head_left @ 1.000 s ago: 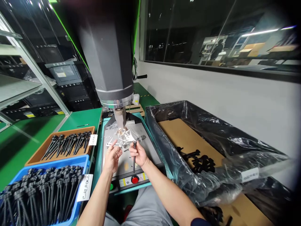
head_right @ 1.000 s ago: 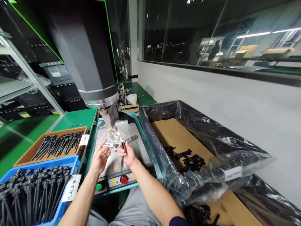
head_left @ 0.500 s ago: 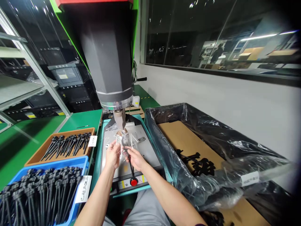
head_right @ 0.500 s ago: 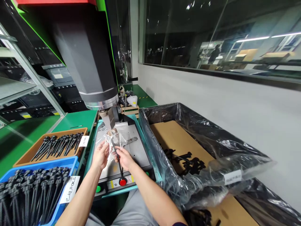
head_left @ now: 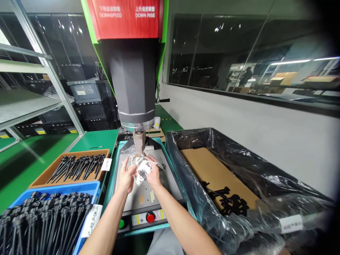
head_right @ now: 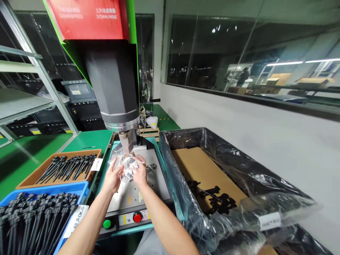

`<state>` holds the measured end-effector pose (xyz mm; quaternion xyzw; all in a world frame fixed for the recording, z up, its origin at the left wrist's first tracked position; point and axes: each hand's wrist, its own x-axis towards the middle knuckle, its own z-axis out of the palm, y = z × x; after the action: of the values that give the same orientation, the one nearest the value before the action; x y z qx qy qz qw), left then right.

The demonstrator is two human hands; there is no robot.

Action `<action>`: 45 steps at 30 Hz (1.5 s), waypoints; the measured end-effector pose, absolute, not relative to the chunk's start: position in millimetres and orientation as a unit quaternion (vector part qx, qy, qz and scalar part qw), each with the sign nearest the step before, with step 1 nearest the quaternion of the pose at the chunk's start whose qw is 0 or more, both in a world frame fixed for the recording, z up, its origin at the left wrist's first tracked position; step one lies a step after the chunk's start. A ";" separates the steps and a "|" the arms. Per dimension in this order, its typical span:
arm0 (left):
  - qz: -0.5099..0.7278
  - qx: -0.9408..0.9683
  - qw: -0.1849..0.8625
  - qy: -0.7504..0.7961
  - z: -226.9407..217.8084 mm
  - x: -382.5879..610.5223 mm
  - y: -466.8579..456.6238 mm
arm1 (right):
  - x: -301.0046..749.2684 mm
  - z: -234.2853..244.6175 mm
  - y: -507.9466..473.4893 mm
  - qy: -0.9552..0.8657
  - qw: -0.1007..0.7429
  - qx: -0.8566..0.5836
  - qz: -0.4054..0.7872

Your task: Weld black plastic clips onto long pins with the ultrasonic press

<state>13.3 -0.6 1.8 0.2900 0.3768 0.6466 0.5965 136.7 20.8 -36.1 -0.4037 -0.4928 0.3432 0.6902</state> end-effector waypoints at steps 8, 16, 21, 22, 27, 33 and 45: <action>0.645 0.287 0.603 0.372 7.0 11.9 0.6 | 128.3 -22.6 37.7 -0.488 0.697 -0.391 0.351; 0.643 0.293 0.599 0.377 4.0 9.2 4.8 | 123.9 -17.0 56.7 -0.419 0.657 -0.383 0.495; 0.640 0.286 0.601 0.383 4.7 8.8 3.6 | 131.3 -5.8 53.8 -0.472 0.638 -0.360 0.490; 0.640 0.286 0.601 0.383 4.8 8.7 3.4 | 131.7 -5.1 53.4 -0.476 0.636 -0.357 0.491; 0.644 0.290 0.595 0.383 3.8 6.2 4.3 | 129.8 -13.4 59.4 -0.373 0.674 -0.345 0.536; 0.634 0.290 0.603 0.387 -3.1 3.8 7.8 | 131.5 -25.5 74.4 -0.305 0.702 -0.341 0.546; 0.618 0.299 0.597 0.415 -7.2 2.5 2.1 | 142.3 -50.2 64.0 -0.301 0.690 -0.356 0.554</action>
<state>2.5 2.1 -7.2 0.2993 0.4145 0.6183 0.5969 142.3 64.0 -50.2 -0.3559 -0.3012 0.5535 0.6901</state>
